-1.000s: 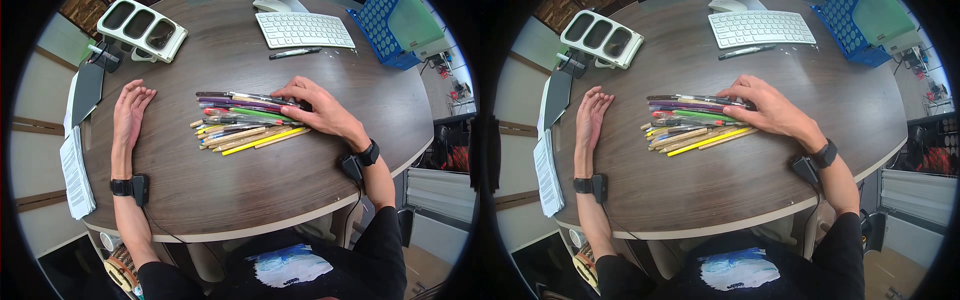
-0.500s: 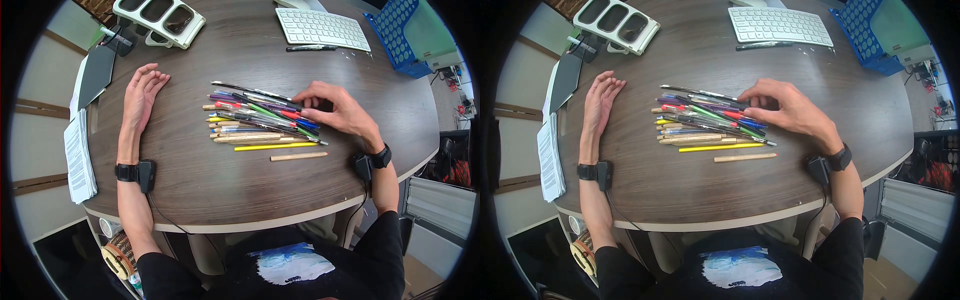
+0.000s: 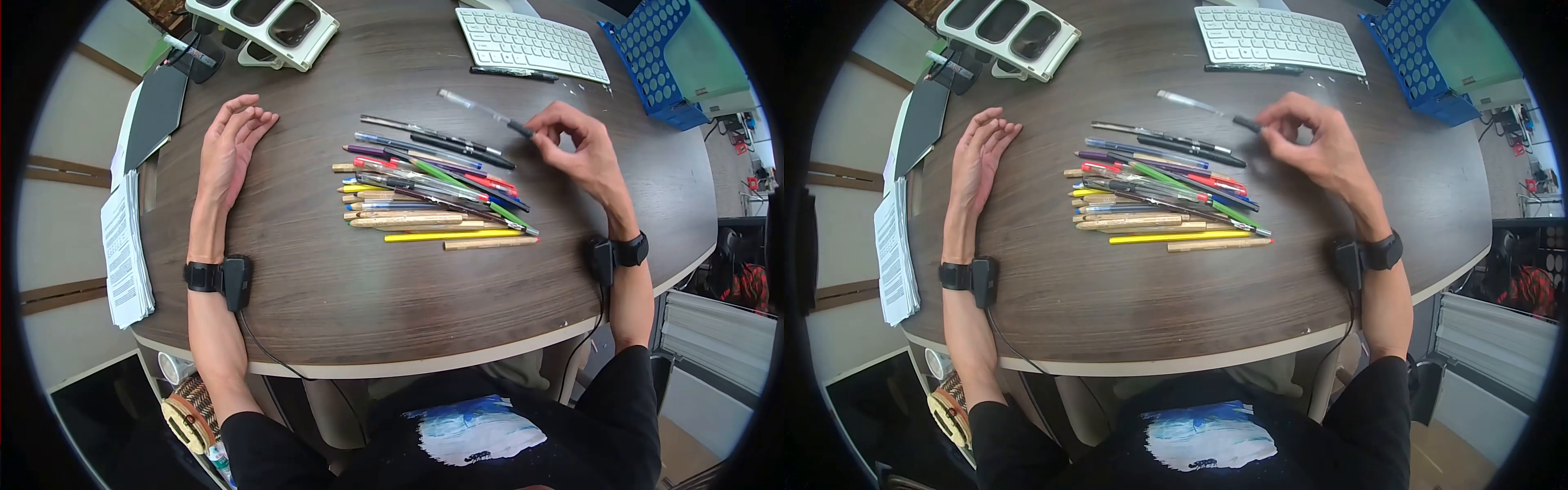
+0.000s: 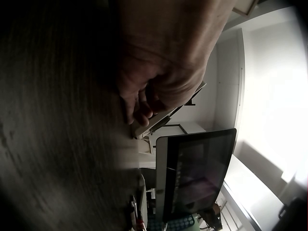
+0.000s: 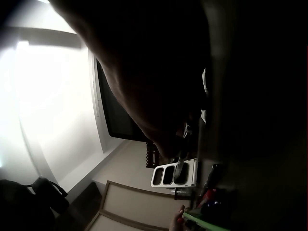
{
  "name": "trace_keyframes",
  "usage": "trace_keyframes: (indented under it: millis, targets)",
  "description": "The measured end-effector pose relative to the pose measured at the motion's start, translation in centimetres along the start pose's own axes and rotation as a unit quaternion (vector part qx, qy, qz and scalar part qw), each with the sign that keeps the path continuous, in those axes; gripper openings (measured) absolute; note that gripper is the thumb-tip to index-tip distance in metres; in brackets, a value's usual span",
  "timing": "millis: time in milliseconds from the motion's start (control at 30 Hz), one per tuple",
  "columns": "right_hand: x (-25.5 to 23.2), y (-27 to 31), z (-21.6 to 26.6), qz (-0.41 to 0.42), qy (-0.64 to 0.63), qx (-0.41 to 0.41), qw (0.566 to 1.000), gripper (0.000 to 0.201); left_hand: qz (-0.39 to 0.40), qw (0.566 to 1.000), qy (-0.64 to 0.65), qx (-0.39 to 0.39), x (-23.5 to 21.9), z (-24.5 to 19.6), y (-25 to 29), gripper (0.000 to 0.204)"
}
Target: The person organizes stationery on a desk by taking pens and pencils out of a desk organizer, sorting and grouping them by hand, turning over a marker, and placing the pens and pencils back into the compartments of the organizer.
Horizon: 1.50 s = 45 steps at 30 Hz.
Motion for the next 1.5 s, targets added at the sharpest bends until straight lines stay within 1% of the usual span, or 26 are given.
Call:
trace_keyframes:
  millis: [33, 100, 167, 200, 267, 300, 367, 433, 500, 533, 600, 733, 800, 833, 900, 933, 1067, 1133, 1233, 1367, 1500]
  targets:
    - [-0.7, -0.1, -0.6, -0.032, 0.022, 0.013, 0.999, 0.014, 0.001, 1.0, -0.006, 0.006, 0.0, 0.0, 0.0, 0.028]
    - [-0.9, -0.2, -1.4, -0.03, 0.029, 0.028, 0.999, 0.015, 0.002, 1.0, -0.004, 0.004, 0.0, 0.0, 0.1, 0.029]
    - [-1.1, -0.3, -2.2, -0.028, 0.05, 0.064, 0.996, 0.016, 0.004, 1.0, -0.003, 0.005, 0.1, -0.2, 0.1, 0.029]
    - [-1.1, -0.3, -2.3, -0.03, 0.051, 0.064, 0.996, 0.016, 0.001, 1.0, -0.004, 0.004, 0.0, -0.1, 0.2, 0.029]
    - [-1.6, -0.5, -1.8, -0.067, 0.139, 0.012, 0.988, 0.016, 0.001, 1.0, -0.004, 0.003, 0.0, 0.0, 0.1, 0.029]
    - [-1.5, -0.6, -2.0, -0.068, 0.139, 0.012, 0.988, 0.016, 0.003, 1.0, -0.005, 0.004, 0.0, 0.0, 0.0, 0.029]
    - [-2.4, -0.7, -1.8, -0.145, 0.145, -0.021, 0.979, 0.017, 0.004, 1.0, -0.007, 0.004, -0.2, 0.0, -0.1, 0.029]
    - [-2.8, -0.6, -2.5, -0.141, 0.147, -0.012, 0.979, 0.019, 0.001, 1.0, -0.007, 0.003, -0.2, 0.1, -0.1, 0.028]
    - [-2.1, -0.4, -3.8, -0.079, 0.129, 0.058, 0.987, 0.02, 0.001, 1.0, -0.01, 0.003, -0.1, 0.2, -0.1, 0.028]
    - [-1.9, -0.4, -3.7, -0.079, 0.128, 0.058, 0.987, 0.02, 0.0, 1.0, -0.013, 0.005, -0.2, 0.1, -0.1, 0.027]
    - [-1.5, -0.6, -2.5, -0.095, 0.123, -0.009, 0.988, 0.021, -0.003, 1.0, -0.015, 0.005, -0.1, 0.0, 0.0, 0.027]
    - [-1.6, -0.6, -1.6, -0.119, 0.102, -0.037, 0.987, 0.023, -0.001, 1.0, -0.022, 0.013, 0.0, 0.0, 0.0, 0.026]
    - [-0.1, -0.1, -1.5, 0.006, 0.075, 0.023, 0.997, 0.026, -0.002, 1.0, -0.024, 0.016, 0.0, 0.0, 0.0, 0.026]
    - [0.1, 0.0, -0.9, 0.007, 0.073, 0.022, 0.997, 0.026, -0.001, 1.0, -0.025, 0.017, 0.0, 0.0, 0.0, 0.025]
    - [1.6, 0.2, 0.3, 0.046, 0.049, 0.035, 0.997, 0.028, -0.002, 0.999, -0.029, 0.017, 0.0, 0.1, 0.0, 0.025]
    - [2.1, 0.3, 0.5, 0.054, 0.056, 0.034, 0.996, 0.028, -0.002, 0.999, -0.031, 0.019, 0.0, 0.1, 0.0, 0.025]
    - [3.3, 0.3, 1.2, 0.035, 0.09, 0.015, 0.995, 0.029, -0.002, 0.999, -0.036, 0.027, 0.2, 0.0, 0.1, 0.025]
    - [3.5, 0.2, 1.6, 0.024, 0.115, -0.015, 0.993, 0.03, 0.003, 0.999, -0.035, 0.031, 0.3, -0.1, 0.2, 0.025]
    - [3.6, 0.2, 1.8, 0.024, 0.113, -0.023, 0.993, 0.028, 0.001, 0.999, -0.037, 0.032, 0.4, -0.1, 0.2, 0.025]
    - [3.7, 0.2, 1.7, 0.015, 0.093, -0.001, 0.996, 0.025, -0.009, 0.998, -0.045, 0.032, 0.4, -0.2, 0.4, 0.025]
    - [3.0, 0.1, 1.5, 0.002, 0.108, 0.007, 0.994, 0.024, -0.002, 0.998, -0.045, 0.035, 0.4, -0.1, 0.2, 0.025]
Point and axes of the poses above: each hand's wrist, its own y-axis away from the middle knuckle, its own x-axis out of the palm, z = x × y, the point moved 7 cm from there along -y, towards the middle knuckle, and after that the axes turned 11 degrees about -z, right-handed, at the moved point
